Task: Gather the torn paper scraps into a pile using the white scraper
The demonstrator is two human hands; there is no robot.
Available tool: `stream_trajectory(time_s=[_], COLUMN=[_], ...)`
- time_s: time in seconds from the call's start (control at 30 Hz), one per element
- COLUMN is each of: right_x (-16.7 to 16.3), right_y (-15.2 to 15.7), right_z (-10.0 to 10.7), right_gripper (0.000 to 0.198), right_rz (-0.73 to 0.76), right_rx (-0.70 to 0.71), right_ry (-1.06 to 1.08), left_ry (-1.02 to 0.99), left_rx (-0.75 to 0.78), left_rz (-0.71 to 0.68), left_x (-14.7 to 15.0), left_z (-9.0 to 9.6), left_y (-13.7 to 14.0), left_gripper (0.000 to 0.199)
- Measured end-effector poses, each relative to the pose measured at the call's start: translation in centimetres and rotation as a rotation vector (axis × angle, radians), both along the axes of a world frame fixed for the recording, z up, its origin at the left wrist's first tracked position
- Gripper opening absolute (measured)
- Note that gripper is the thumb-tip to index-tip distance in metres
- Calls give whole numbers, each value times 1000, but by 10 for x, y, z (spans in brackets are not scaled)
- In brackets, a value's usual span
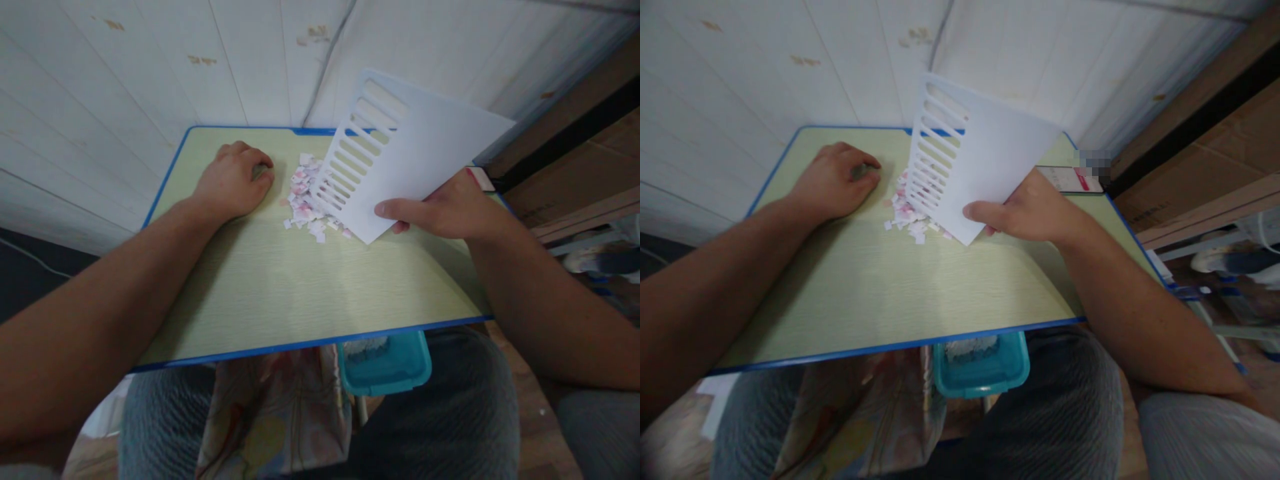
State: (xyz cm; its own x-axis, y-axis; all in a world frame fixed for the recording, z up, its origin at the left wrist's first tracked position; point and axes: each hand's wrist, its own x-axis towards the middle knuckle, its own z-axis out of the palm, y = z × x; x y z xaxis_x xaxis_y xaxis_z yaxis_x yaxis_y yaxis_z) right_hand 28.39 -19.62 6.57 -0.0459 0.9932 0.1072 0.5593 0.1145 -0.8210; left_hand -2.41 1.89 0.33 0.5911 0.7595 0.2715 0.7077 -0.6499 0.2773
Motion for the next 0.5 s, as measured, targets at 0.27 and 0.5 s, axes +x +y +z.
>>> stream_trajectory(time_s=[0.27, 0.5], right_x=[1, -18], right_y=[1, -4], right_z=[2, -1], right_gripper=[32, 29], right_rz=[78, 162], right_rx=[-50, -100], right_ry=[4, 41], left_ry=[68, 45], left_rx=[6, 30], left_rz=[27, 2], left_x=[3, 3], left_z=[2, 0], left_y=[-2, -1], left_gripper=[61, 50])
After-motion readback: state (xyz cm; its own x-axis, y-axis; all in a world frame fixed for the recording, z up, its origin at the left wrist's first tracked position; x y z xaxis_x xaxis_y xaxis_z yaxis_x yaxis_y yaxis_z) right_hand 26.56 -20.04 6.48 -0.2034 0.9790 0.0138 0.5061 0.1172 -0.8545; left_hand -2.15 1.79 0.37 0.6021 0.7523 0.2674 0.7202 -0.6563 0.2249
